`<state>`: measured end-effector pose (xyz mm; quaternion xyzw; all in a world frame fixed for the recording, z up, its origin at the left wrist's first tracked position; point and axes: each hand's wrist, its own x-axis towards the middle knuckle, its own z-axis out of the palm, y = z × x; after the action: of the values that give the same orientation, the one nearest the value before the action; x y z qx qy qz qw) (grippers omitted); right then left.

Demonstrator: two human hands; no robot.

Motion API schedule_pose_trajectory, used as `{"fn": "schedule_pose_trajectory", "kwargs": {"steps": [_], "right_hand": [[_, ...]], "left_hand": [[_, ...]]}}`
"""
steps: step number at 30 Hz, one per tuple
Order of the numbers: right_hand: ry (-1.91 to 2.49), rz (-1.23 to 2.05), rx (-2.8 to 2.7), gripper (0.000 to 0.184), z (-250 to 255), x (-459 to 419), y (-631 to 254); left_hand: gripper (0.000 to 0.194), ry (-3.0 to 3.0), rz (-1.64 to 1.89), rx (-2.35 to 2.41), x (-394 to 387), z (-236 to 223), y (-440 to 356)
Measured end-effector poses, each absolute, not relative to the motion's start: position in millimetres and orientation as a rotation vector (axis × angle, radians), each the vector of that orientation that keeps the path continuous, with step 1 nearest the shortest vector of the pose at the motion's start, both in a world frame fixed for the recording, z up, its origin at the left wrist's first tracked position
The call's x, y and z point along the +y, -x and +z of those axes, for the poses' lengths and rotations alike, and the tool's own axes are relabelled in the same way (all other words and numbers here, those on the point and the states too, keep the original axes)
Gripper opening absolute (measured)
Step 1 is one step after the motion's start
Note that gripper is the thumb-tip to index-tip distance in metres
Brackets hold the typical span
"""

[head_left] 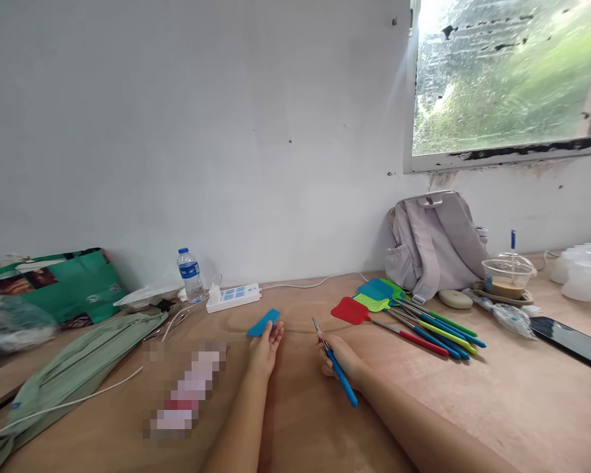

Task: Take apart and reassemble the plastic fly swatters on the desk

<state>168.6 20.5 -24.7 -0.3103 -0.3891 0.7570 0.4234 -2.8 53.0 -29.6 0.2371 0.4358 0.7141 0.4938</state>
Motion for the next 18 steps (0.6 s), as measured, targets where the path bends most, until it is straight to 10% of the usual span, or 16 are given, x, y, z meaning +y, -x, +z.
{"fn": "schedule_pose_trajectory", "kwargs": {"steps": [18], "right_hand": [[0.858,1.549,-1.660,0.014,-34,5,-161]], "left_hand": [[0.008,-0.532,1.539,0.892,36,-29,-25]]}}
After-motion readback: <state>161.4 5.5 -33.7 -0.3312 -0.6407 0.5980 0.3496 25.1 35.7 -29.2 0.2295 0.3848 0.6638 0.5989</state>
